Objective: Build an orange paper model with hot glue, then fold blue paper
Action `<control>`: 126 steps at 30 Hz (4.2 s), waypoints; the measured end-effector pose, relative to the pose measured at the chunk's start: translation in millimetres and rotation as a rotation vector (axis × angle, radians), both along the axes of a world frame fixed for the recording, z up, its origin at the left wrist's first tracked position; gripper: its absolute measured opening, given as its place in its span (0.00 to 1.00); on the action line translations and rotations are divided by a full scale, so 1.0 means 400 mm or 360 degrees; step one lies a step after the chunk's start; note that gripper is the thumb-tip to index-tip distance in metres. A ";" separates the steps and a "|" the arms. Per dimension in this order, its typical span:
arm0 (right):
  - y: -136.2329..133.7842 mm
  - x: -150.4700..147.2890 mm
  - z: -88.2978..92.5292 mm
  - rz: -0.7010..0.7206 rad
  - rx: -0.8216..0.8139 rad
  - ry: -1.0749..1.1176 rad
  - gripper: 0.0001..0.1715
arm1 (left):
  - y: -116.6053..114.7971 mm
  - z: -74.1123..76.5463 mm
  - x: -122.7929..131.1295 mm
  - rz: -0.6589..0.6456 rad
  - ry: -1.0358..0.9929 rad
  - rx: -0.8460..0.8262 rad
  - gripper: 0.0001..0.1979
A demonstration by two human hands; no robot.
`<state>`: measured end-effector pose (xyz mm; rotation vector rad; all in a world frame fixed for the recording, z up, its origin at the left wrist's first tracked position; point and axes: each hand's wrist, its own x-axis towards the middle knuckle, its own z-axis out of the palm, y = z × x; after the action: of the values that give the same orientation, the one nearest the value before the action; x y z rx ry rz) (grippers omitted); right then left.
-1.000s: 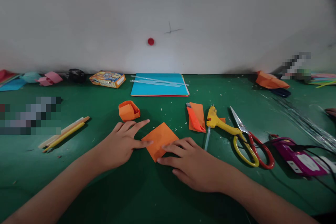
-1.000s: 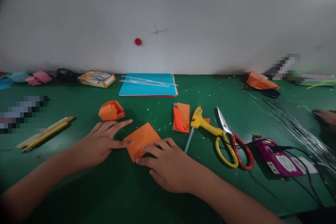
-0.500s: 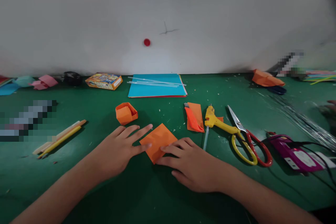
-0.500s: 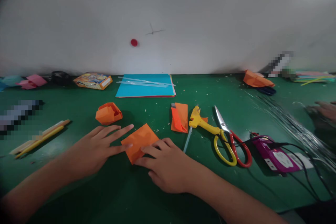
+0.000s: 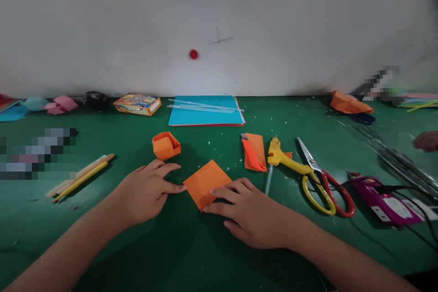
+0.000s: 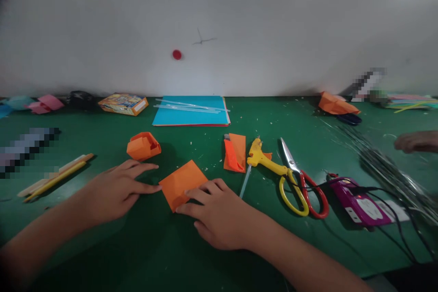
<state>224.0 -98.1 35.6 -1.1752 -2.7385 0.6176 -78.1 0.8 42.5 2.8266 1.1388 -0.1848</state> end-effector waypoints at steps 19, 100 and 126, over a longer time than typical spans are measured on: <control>-0.006 -0.027 0.006 -0.0005 0.0035 -0.0049 0.31 | -0.054 -0.019 0.059 -0.0721 -0.0417 0.0024 0.16; 0.060 -0.016 -0.070 -0.0726 0.0294 0.0252 0.16 | -0.050 -0.107 0.102 0.0033 -0.1097 -0.0089 0.12; 0.105 -0.026 -0.082 -0.0766 0.0237 0.0085 0.15 | -0.030 -0.120 0.105 -0.0089 -0.0942 0.0097 0.09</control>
<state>213.5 -56.3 2.9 -1.6637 -2.2776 0.3695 -36.1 -11.3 -5.3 2.6661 0.9330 0.6476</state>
